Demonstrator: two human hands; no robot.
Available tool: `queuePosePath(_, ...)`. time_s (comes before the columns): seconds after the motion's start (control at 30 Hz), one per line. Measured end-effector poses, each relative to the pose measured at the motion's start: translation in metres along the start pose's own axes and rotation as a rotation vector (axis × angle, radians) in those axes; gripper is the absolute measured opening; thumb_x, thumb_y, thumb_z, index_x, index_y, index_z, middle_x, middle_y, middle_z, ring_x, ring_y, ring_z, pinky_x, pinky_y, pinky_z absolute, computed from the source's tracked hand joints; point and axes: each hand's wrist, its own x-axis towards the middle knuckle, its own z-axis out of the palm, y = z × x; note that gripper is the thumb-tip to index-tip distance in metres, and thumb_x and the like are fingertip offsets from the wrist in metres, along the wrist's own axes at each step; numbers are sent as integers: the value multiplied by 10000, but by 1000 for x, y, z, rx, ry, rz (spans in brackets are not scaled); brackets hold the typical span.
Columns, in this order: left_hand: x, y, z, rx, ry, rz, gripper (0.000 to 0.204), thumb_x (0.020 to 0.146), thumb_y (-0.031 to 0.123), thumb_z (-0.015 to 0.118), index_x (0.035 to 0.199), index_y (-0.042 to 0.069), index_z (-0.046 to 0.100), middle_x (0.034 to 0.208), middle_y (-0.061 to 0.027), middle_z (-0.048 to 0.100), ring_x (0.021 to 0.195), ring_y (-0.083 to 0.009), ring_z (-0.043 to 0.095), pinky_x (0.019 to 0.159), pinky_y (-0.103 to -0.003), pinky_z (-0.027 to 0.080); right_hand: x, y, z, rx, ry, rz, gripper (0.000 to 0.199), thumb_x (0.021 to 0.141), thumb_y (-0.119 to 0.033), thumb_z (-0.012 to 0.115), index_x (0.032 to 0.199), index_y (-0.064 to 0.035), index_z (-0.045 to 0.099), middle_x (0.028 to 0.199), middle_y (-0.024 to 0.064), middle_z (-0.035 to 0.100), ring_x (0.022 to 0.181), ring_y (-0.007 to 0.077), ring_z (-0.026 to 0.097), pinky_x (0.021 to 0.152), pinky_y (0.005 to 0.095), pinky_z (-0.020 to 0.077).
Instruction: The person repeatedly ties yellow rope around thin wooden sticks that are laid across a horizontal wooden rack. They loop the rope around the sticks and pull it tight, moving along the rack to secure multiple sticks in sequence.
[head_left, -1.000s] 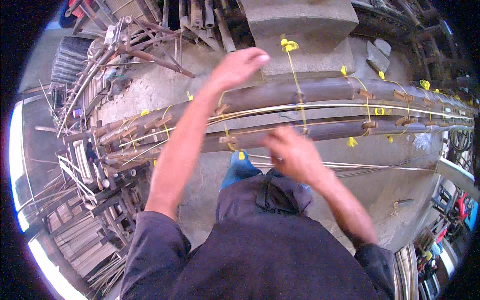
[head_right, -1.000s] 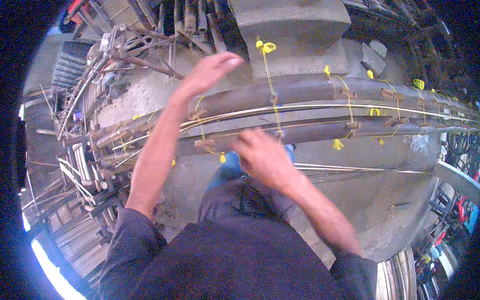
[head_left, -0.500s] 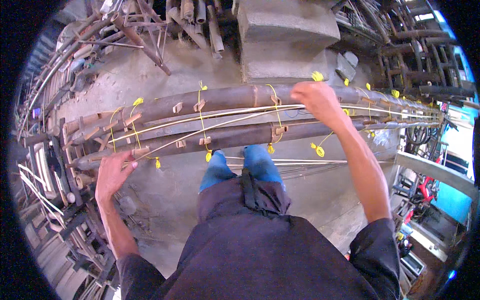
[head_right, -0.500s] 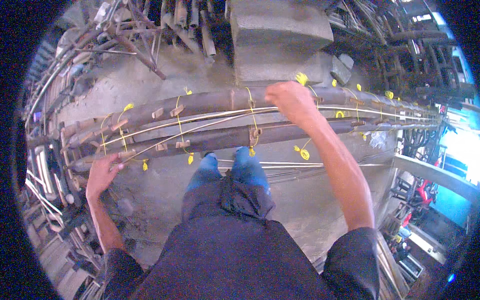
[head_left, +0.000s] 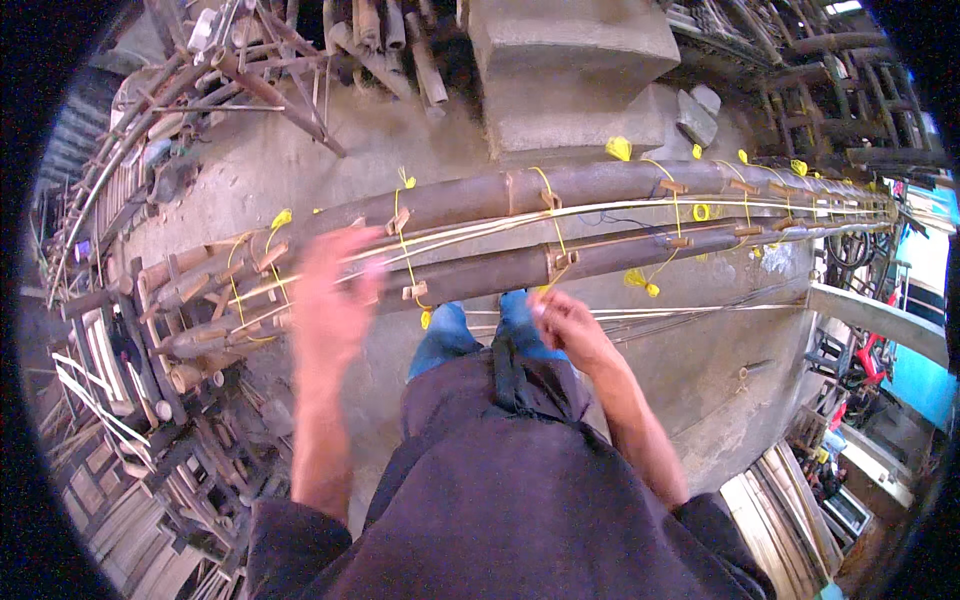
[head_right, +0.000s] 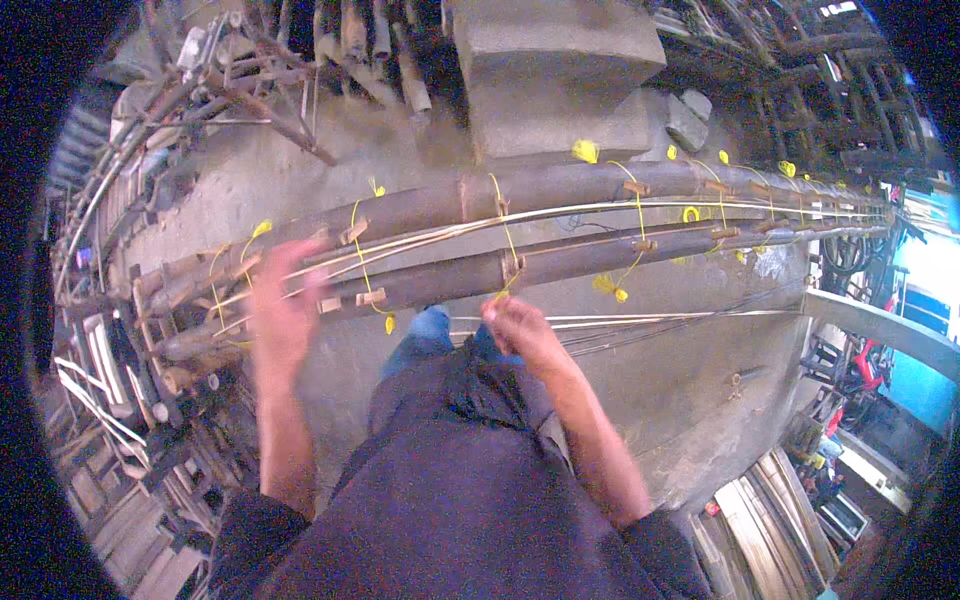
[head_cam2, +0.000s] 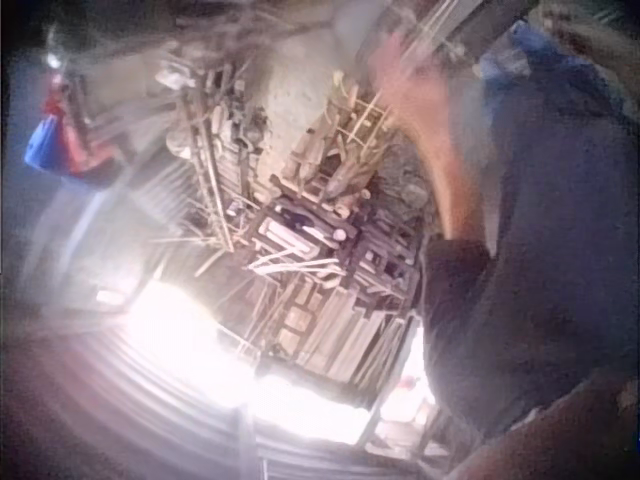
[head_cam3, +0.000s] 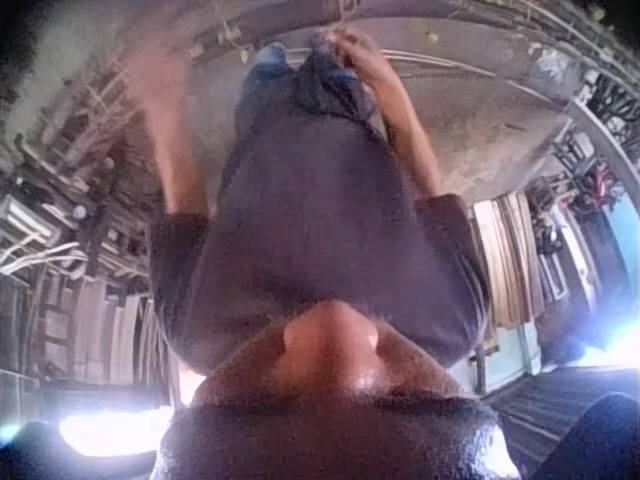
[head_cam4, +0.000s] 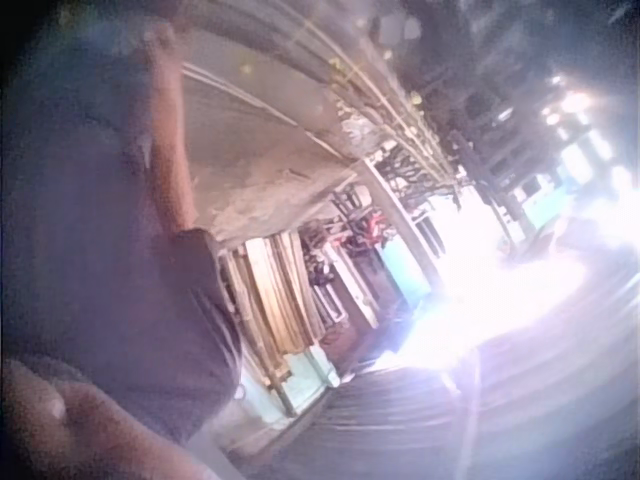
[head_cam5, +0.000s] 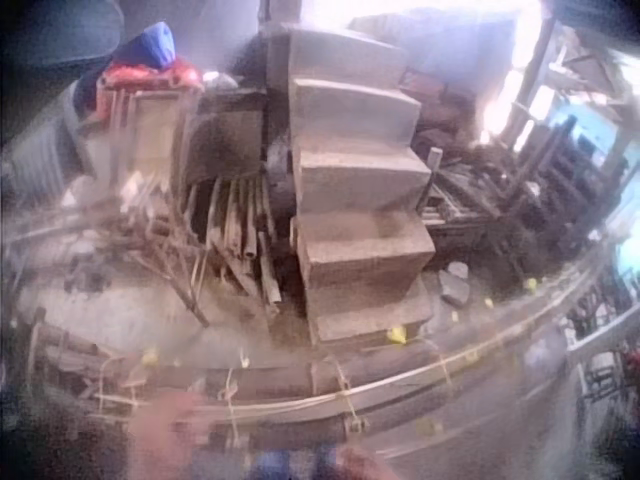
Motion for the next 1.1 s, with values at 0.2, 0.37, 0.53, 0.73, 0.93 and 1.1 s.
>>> queuePosePath(0.2, 32, 32, 160, -89, -175, 197, 313, 839, 194, 601, 1121, 59, 584, 1112, -155, 602, 1039, -308, 568, 880, -395, 446, -21, -214, -9, -1284, -181, -804, 144, 838, -177, 601, 865, -46, 651, 773, 87, 590, 774, 239, 597, 699, 370, 470)
queuePosePath(0.37, 27, 26, 197, -37, 143, 126, 136, 787, 184, 652, 865, 75, 629, 824, -100, 638, 780, -282, 602, 687, -416, 441, 63, -235, 59, -920, -661, -1251, 203, 789, -204, 619, 911, -49, 666, 800, 107, 594, 801, 295, 589, 735, 389, 478)
queuePosePath(0.53, 45, 52, 187, 91, 83, 249, 175, 804, 279, 653, 841, 116, 703, 687, -113, 643, 639, -301, 617, 595, -414, 445, 193, -148, 7, -1252, -98, -487, 336, 915, -313, 514, 749, -45, 628, 640, 89, 582, 597, 237, 563, 578, 360, 453)
queuePosePath(0.73, 34, 36, 180, 55, 51, 109, 164, 833, 276, 631, 845, 131, 706, 750, -65, 670, 729, -272, 630, 678, -389, 444, 65, -96, 6, -534, -551, -727, 207, 877, -246, 523, 814, -53, 564, 752, 155, 602, 738, 310, 606, 636, 435, 473)
queuePosePath(0.93, 43, 70, 158, -359, -118, 11, 258, 920, 295, 552, 877, 58, 644, 802, -55, 653, 766, -141, 592, 739, -314, 455, 51, -5, 23, -1081, -562, -826, 215, 856, -240, 502, 745, -80, 594, 694, 120, 639, 613, 295, 645, 553, 444, 516)
queuePosePath(1.1, 166, 30, 186, -701, -514, -438, 342, 942, 362, 456, 697, 124, 439, 637, 26, 410, 543, -62, 379, 480, -232, 325, 39, -16, 10, -919, -432, -863, 127, 782, -171, 585, 713, -75, 537, 702, 103, 588, 624, 299, 607, 608, 413, 508)
